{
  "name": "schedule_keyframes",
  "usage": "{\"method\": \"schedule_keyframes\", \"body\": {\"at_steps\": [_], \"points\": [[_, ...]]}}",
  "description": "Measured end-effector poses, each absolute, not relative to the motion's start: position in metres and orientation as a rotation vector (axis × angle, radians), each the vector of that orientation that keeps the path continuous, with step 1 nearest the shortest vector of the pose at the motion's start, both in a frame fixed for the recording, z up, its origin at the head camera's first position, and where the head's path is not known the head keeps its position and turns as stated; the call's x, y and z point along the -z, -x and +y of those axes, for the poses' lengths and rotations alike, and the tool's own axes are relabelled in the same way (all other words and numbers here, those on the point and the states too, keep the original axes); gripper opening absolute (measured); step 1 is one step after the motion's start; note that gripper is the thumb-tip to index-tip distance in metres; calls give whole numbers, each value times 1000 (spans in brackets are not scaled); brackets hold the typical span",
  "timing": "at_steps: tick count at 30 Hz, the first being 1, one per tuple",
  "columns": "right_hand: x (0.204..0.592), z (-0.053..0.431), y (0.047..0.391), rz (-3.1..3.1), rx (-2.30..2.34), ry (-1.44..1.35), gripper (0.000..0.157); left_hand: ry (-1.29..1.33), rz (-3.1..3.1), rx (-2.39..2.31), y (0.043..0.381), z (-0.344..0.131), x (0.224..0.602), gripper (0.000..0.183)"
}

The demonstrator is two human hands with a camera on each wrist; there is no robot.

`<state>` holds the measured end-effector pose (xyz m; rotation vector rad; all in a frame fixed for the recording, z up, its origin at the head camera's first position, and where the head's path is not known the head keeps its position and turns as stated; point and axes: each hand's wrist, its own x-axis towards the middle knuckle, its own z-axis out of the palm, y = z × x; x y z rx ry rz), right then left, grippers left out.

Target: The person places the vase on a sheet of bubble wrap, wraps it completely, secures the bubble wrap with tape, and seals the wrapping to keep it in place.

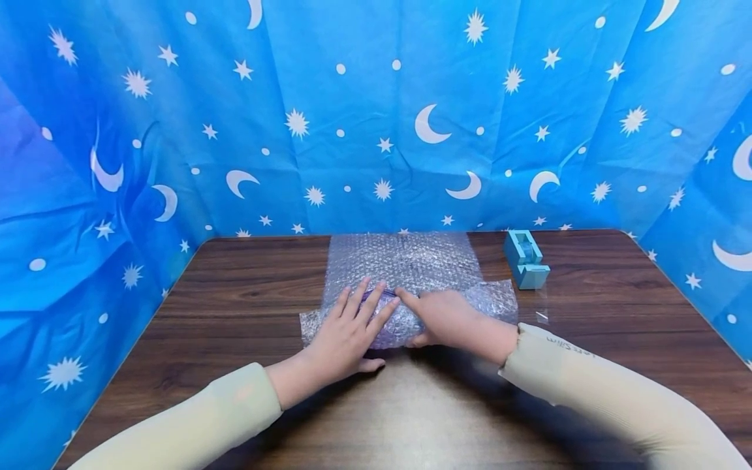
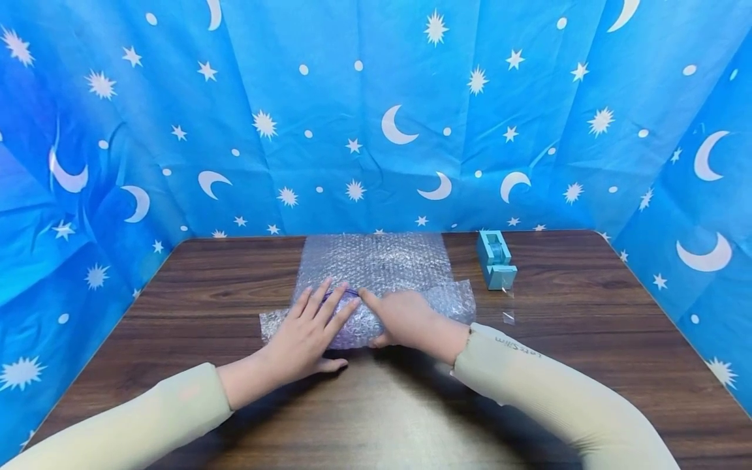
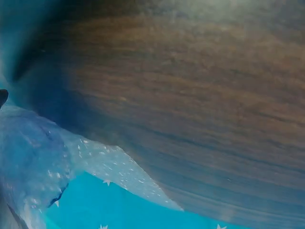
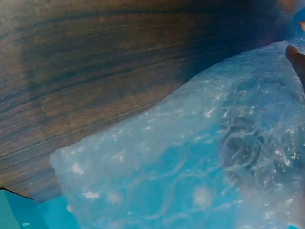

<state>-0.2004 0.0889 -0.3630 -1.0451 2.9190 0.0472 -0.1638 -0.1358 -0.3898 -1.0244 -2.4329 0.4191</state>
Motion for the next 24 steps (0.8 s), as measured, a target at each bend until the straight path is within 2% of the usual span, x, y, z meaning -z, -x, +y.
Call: {"method": "schedule_keyframes", "body": {"at_steps": [8,24], "points": [[363,87,203,2907,-73,1014,97,939,-2398,-378,172,-128,396,117],[364,91,207,2896,22,1024,94,1059,-2323,-58,189,-127,398,106]]}}
